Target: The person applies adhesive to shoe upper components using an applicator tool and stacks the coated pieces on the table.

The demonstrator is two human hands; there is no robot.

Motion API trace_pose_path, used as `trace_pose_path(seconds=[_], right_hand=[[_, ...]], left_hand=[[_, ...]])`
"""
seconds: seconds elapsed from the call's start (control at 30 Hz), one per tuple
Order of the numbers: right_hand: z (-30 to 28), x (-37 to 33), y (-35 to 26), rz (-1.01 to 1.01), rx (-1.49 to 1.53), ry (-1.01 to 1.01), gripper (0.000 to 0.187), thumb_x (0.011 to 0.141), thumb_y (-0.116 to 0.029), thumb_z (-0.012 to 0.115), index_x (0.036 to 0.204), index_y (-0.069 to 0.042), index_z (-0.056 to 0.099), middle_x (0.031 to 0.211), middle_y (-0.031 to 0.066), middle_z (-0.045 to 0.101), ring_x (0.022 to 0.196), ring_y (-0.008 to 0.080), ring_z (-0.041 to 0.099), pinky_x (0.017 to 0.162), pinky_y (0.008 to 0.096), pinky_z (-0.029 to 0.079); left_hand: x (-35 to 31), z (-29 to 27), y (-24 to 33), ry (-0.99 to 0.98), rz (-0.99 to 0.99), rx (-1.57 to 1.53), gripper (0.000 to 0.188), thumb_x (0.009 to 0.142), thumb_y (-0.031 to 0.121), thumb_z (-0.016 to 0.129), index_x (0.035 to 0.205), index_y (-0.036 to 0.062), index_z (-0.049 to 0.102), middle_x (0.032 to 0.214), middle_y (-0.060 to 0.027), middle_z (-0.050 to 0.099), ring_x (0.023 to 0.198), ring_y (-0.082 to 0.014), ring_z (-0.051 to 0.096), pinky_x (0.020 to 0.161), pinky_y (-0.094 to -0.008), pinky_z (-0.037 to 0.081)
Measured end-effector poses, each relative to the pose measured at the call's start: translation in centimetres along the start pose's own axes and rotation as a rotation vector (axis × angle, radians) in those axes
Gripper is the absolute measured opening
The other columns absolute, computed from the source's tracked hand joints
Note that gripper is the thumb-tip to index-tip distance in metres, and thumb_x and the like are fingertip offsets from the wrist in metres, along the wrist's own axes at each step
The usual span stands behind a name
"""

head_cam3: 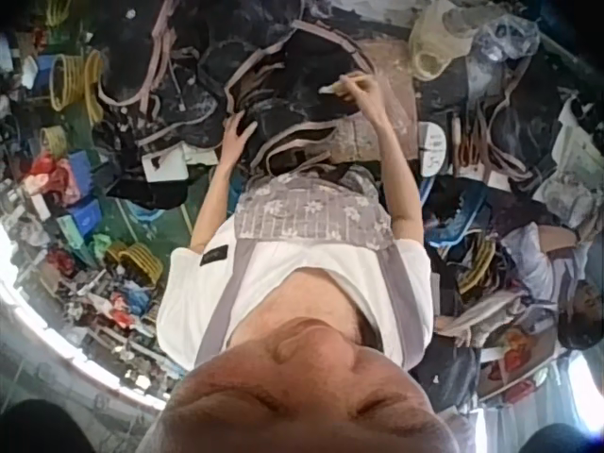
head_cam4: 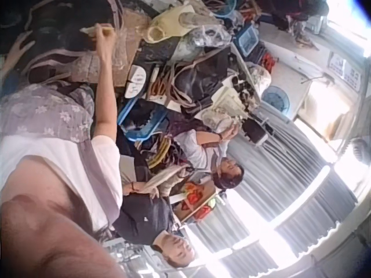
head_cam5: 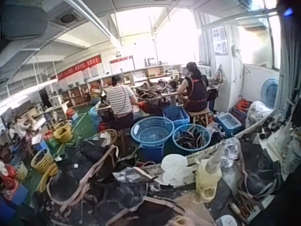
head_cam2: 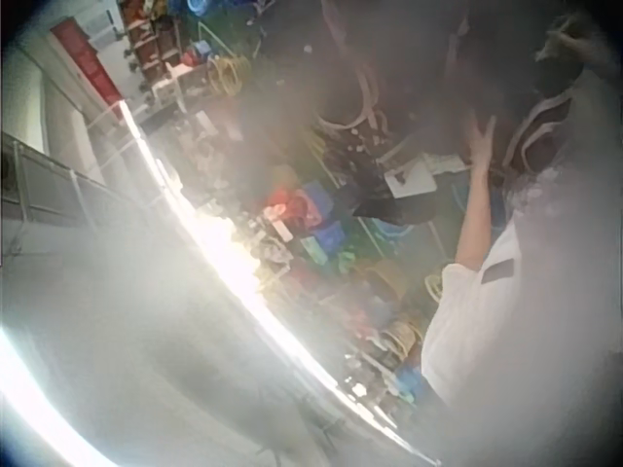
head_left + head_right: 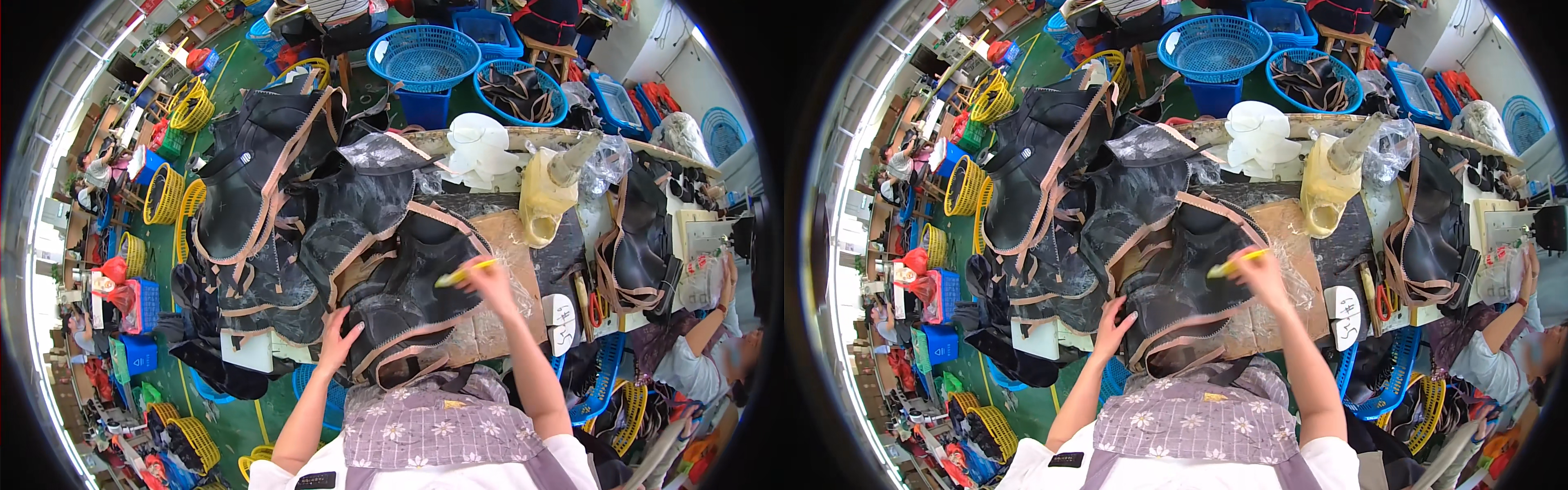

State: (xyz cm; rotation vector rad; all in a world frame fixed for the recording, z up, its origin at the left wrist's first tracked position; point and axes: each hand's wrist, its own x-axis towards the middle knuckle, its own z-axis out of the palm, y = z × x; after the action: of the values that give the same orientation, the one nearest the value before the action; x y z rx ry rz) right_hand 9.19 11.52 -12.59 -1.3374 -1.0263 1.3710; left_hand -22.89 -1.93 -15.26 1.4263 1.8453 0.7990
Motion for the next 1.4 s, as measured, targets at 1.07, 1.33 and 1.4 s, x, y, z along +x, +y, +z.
trace_pose_path(seconds=[1.07,1.33,1.4], right_hand=[[-14.7,6.6,-0.9,-0.064,-0.327,0.536,0.037,0.086,-0.034,0.061,0.073,0.0,0.066,0.06,0.0078,0.063,0.054,0.014,0.06,0.048,0.0282,0.044],[-4.7,0.1,4.2,0.001,0.077,0.307,0.022,0.089,-0.021,0.06,0.082,-0.001,0.062,0.067,0.0047,0.062,0.054,0.0105,0.055,0.048,0.0264,0.044],[-5.1,0.2,4.5,-0.128,-0.041,0.418,0.018,0.088,-0.018,0.062,0.082,-0.001,0.062,0.066,0.0043,0.061,0.055,0.0104,0.055,0.049,0.0258,0.044]], left_hand=[[3.7,-0.3,6.3,-0.075,-0.033,-0.147,0.044,0.068,0.008,0.074,0.108,0.0017,0.057,0.104,-0.0107,0.059,0.098,-0.0215,0.056,0.084,-0.0299,0.045],[3.9,-0.9,3.2,-0.238,-0.431,-0.77,0.04,0.073,0.001,0.068,0.111,-0.0023,0.056,0.101,-0.0071,0.063,0.087,-0.0152,0.06,0.083,-0.0271,0.046],[3.7,-0.8,3.8,-0.271,-0.424,-0.746,0.038,0.075,0.003,0.067,0.111,-0.0021,0.057,0.102,-0.0072,0.063,0.087,-0.0151,0.06,0.082,-0.0269,0.046]])
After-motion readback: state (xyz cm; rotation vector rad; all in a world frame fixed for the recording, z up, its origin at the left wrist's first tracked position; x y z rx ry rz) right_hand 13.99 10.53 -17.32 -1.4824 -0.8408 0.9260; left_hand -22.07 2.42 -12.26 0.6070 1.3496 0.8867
